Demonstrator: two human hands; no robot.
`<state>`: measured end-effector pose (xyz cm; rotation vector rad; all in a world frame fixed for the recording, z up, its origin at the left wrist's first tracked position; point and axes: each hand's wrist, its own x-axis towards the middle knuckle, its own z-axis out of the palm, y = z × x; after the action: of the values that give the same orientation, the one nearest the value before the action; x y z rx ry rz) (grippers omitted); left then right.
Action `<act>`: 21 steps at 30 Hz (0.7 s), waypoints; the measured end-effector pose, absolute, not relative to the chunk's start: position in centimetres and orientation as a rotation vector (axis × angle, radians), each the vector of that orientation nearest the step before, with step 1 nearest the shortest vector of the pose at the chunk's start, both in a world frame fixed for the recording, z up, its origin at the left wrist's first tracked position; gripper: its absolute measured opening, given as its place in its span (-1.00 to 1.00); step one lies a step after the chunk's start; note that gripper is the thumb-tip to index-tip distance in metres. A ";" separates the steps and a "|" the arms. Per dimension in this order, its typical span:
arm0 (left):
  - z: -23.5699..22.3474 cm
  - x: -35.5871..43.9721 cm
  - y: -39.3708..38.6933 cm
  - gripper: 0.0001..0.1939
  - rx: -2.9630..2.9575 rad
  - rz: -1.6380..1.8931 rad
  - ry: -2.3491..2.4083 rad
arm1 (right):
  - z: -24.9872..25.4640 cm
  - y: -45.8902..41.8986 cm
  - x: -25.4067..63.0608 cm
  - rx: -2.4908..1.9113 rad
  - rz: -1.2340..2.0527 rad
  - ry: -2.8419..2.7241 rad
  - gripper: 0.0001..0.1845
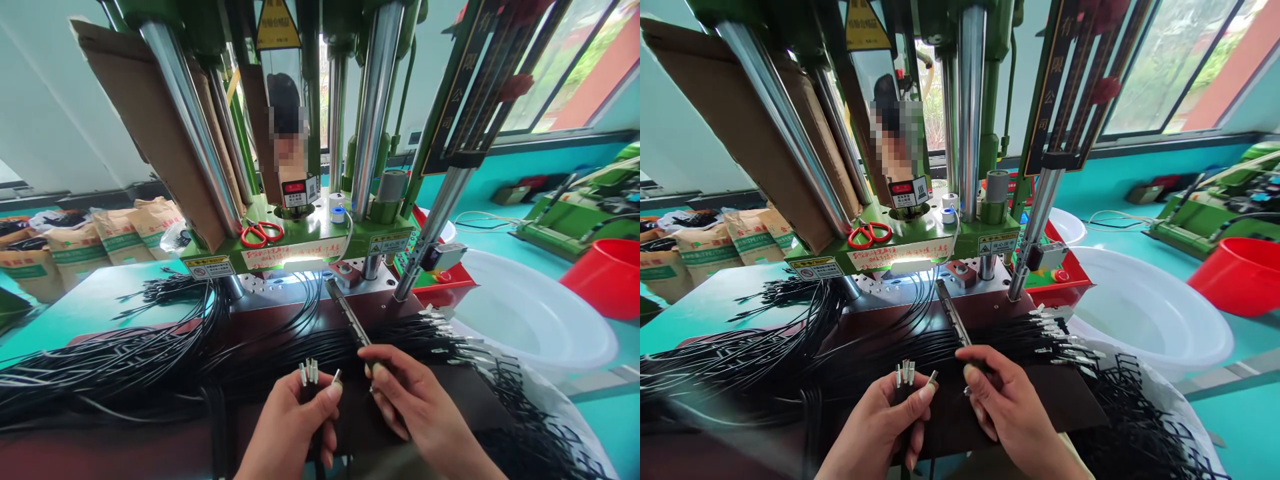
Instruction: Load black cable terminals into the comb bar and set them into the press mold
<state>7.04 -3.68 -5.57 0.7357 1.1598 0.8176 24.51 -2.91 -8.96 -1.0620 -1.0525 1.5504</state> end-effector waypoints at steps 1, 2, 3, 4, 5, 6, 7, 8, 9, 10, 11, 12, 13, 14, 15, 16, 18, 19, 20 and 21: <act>-5.7 7.2 -3.6 -0.61 0.747 0.782 1.151 | -8.8 -3.0 24.5 -1.062 1.550 -1.032 -0.61; -5.8 7.4 -3.4 -0.62 0.760 0.748 1.144 | -8.6 -3.0 24.4 -1.068 1.546 -1.014 -0.55; -5.8 7.6 -3.3 -0.63 0.770 0.719 1.142 | -8.4 -3.1 24.4 -1.080 1.539 -1.011 -0.52; -5.9 7.8 -3.2 -0.64 0.777 0.701 1.144 | -8.2 -3.1 24.3 -1.096 1.532 -1.023 -0.50; -5.9 8.1 -3.1 -0.66 0.783 0.693 1.143 | -8.2 -3.1 24.3 -1.114 1.529 -1.038 -0.50; -5.9 8.3 -3.0 -0.67 0.791 0.693 1.137 | -8.1 -3.1 24.2 -1.133 1.528 -1.050 -0.50; -5.9 8.4 -3.0 -0.68 0.803 0.697 1.131 | -8.1 -3.1 24.2 -1.150 1.527 -1.059 -0.49; -5.9 8.5 -2.9 -0.69 0.819 0.702 1.124 | -8.1 -3.1 24.2 -1.161 1.525 -1.067 -0.49; -5.9 8.5 -2.9 -0.71 0.837 0.708 1.116 | -8.1 -3.2 24.1 -1.169 1.523 -1.076 -0.48; -5.9 8.5 -3.0 -0.72 0.855 0.712 1.110 | -8.1 -3.2 24.1 -1.177 1.518 -1.085 -0.48; -5.9 8.5 -3.0 -0.73 0.868 0.711 1.111 | -8.1 -3.3 24.1 -1.182 1.511 -1.101 -0.48; -5.9 8.5 -3.0 -0.74 0.878 0.704 1.115 | -8.1 -3.3 24.1 -1.188 1.500 -1.123 -0.48; -5.9 8.5 -3.1 -0.74 0.885 0.693 1.118 | -8.1 -3.4 24.1 -1.193 1.494 -1.144 -0.47; -5.9 8.5 -3.1 -0.74 0.891 0.684 1.118 | -8.2 -3.5 24.1 -1.198 1.488 -1.158 -0.47; -5.9 8.5 -3.1 -0.75 0.895 0.680 1.115 | -8.2 -3.5 24.1 -1.203 1.481 -1.166 -0.47; -5.9 8.5 -3.2 -0.75 0.902 0.679 1.111 | -8.2 -3.5 24.0 -1.204 1.476 -1.174 -0.48; -5.9 8.5 -3.2 -0.76 0.914 0.684 1.103 | -8.3 -3.6 24.0 -1.205 1.470 -1.189 -0.49; -5.9 8.5 -3.1 -0.76 0.918 0.686 1.099 | -8.2 -3.6 24.0 -1.207 1.465 -1.195 -0.49; -6.0 8.5 -3.1 -0.76 0.920 0.684 1.096 | -8.2 -3.6 23.9 -1.211 1.459 -1.197 -0.49; -6.0 8.5 -3.1 -0.76 0.920 0.680 1.093 | -8.2 -3.6 23.9 -1.219 1.456 -1.192 -0.49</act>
<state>8.46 -3.12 -5.98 0.9199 1.0929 0.6803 23.87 -3.61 -8.18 -1.2193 -1.1922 1.4559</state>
